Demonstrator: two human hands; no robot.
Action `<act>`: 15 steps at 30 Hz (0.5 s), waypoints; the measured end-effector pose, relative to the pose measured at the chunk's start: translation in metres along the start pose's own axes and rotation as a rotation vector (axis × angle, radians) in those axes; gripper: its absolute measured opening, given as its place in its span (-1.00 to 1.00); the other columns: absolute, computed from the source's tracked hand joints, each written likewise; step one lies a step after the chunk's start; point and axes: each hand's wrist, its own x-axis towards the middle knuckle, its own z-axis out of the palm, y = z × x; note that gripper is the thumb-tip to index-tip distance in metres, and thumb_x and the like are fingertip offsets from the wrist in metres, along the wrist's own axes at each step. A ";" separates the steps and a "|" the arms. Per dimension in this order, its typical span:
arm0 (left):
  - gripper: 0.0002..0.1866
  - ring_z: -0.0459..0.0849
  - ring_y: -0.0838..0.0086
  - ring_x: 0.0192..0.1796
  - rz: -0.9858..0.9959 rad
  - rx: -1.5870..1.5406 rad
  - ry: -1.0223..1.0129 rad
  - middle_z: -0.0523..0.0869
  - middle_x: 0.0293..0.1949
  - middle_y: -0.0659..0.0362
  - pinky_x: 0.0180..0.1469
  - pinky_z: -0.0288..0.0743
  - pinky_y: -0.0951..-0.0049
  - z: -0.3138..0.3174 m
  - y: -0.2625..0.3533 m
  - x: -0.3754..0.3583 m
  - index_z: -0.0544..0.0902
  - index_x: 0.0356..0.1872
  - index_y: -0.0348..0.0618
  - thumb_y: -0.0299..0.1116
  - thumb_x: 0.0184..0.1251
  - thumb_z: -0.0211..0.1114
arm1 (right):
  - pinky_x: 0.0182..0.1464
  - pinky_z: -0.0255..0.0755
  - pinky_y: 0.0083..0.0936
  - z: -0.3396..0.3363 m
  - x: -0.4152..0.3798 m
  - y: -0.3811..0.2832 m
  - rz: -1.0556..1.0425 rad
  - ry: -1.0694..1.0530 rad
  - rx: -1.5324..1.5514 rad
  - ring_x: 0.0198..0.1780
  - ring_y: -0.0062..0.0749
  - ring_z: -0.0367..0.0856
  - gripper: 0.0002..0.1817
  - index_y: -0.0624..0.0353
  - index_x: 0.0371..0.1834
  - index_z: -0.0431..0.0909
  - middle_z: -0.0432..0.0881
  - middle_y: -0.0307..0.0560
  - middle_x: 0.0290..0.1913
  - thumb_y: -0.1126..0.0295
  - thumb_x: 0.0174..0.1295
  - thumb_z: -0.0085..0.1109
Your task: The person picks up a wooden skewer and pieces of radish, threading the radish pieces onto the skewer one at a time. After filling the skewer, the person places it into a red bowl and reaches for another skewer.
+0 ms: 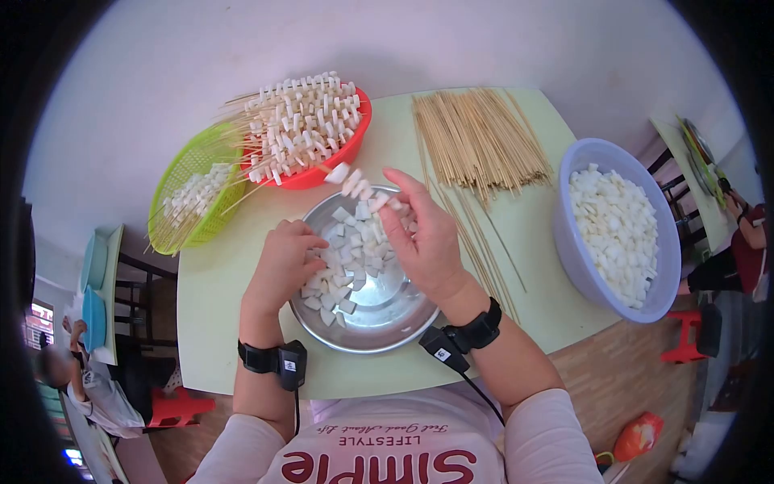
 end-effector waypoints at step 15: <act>-0.74 0.62 0.31 -0.31 -0.076 -0.076 0.114 0.68 -0.38 0.12 -0.18 0.48 0.30 0.015 0.003 0.006 0.69 -0.21 -0.18 -0.51 -0.01 0.42 | -0.33 0.40 -0.63 0.006 -0.007 -0.002 0.273 -0.256 0.356 -0.42 -0.65 0.45 -0.49 0.23 0.37 0.32 0.55 -0.22 -0.35 0.36 0.38 0.12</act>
